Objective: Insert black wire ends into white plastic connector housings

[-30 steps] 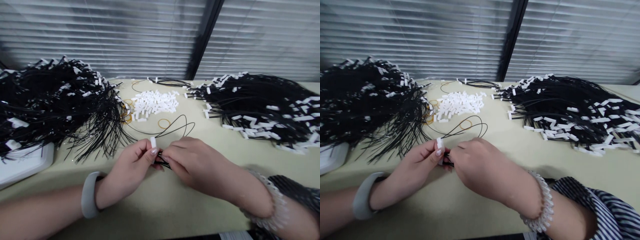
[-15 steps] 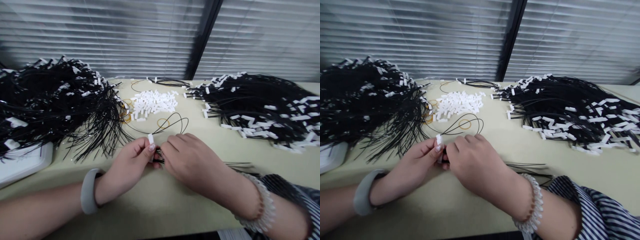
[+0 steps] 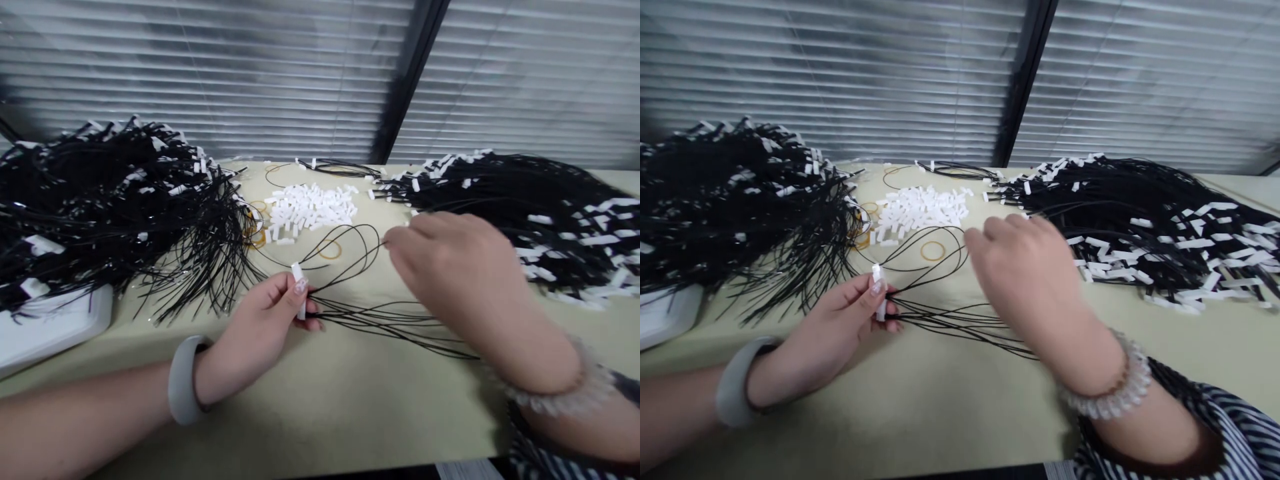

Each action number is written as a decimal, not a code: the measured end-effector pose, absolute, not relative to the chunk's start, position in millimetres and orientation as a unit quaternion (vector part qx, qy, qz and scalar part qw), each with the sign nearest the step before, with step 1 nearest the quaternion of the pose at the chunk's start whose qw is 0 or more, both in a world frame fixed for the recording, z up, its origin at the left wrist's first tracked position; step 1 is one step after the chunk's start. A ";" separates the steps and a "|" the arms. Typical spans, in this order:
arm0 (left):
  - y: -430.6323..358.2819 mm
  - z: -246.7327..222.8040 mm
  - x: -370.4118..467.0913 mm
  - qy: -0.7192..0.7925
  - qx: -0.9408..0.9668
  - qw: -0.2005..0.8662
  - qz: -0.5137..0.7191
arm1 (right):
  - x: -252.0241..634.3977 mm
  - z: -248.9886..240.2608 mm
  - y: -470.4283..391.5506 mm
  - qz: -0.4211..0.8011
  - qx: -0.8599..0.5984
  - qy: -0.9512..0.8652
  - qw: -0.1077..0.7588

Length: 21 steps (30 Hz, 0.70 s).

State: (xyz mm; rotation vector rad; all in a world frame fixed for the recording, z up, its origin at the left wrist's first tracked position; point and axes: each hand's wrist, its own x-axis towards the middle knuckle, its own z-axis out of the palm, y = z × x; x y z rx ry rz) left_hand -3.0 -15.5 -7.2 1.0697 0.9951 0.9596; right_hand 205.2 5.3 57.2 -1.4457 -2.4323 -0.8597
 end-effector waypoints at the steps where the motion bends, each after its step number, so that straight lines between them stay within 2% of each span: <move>1: -15.3 -7.7 -3.1 0.436 0.466 0.643 0.424 | 212.1 59.8 8.7 -0.291 -0.513 -0.799 0.116; 3: -15.1 -8.6 -3.3 0.433 0.464 0.644 0.428 | 223.4 64.2 14.0 -0.262 -0.549 -0.765 0.213; 4: -15.1 -8.9 -3.4 0.430 0.464 0.644 0.429 | 226.8 66.3 15.4 -0.216 -0.556 -0.747 0.292; 6: -14.9 -8.9 -3.4 0.427 0.464 0.646 0.430 | 228.5 70.4 15.2 -0.058 -0.522 -0.698 0.487; 8: -14.7 -8.7 -3.2 0.428 0.461 0.650 0.428 | 224.3 74.7 11.2 0.107 -0.443 -0.620 0.638; 10: -14.7 -8.7 -3.1 0.428 0.461 0.651 0.426 | 217.4 77.7 5.0 0.170 -0.389 -0.577 0.697; 13: -14.8 -9.4 -3.4 0.427 0.472 0.647 0.419 | 206.5 74.9 -4.0 0.161 -0.407 -0.604 0.666; 18: -14.8 -8.6 -3.6 0.425 0.498 0.638 0.404 | 191.1 53.0 -8.5 0.100 -0.416 -0.814 0.393; 21: -15.1 -5.9 -3.2 0.419 0.506 0.643 0.393 | 185.3 42.8 -6.0 0.069 -0.404 -0.848 0.336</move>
